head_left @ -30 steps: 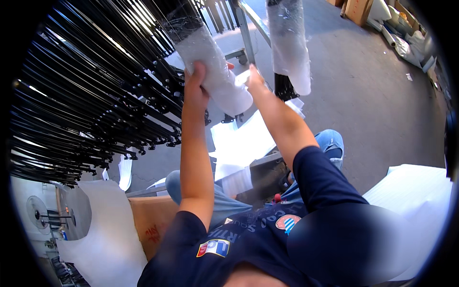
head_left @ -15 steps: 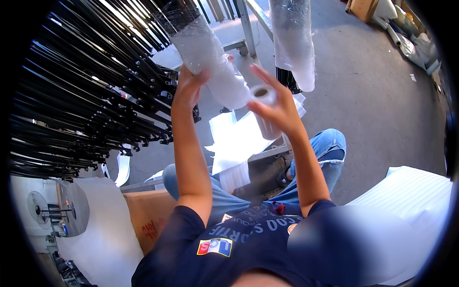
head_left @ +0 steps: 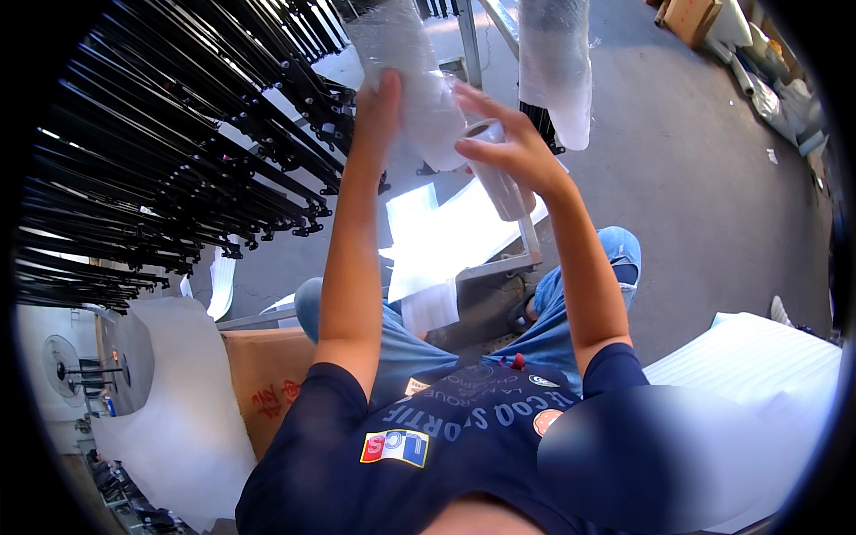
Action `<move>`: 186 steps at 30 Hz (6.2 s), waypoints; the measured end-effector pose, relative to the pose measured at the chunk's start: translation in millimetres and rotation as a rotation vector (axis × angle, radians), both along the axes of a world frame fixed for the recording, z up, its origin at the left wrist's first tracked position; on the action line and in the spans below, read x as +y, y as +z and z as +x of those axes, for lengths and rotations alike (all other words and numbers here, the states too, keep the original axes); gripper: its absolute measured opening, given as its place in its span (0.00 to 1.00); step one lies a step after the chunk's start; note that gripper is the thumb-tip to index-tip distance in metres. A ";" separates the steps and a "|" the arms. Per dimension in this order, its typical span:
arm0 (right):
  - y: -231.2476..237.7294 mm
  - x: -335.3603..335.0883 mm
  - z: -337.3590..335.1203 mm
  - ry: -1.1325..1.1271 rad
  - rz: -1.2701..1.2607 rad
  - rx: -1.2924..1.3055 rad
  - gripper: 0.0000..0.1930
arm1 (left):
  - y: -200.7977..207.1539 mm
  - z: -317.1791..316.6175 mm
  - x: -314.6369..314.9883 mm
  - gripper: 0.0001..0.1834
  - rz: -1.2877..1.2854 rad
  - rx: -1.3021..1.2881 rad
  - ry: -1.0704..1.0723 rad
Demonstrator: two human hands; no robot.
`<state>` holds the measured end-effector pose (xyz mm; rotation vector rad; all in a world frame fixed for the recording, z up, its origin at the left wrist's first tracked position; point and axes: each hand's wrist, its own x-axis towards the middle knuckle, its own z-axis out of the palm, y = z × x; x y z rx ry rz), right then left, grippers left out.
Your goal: The person wraps black metal rods with white foam sheets and then secures the foam by wrapping it with plastic wrap from a small roll.
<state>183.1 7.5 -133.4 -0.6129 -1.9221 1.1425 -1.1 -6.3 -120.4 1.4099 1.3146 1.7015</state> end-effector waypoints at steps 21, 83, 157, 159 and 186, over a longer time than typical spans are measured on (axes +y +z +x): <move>48.7 -11.7 -21.0 0.190 -0.181 0.029 0.43 | 8.6 4.5 -4.9 0.37 0.039 -0.091 -0.134; -293.2 17.4 70.7 -0.258 -0.038 -1.073 0.24 | -199.8 7.0 -86.7 0.18 -0.717 1.450 -0.753; -396.1 -58.3 -126.2 -0.315 -0.134 -1.103 0.08 | -138.6 -89.8 -152.0 0.08 -0.327 0.792 -0.225; -369.3 -56.8 -122.2 -0.175 -0.012 -1.098 0.07 | -140.8 -89.7 -144.4 0.12 -0.322 0.841 -0.188; 126.6 -98.2 -31.5 0.190 1.189 -0.667 0.11 | 117.7 -70.7 -153.1 0.14 -0.020 0.854 0.143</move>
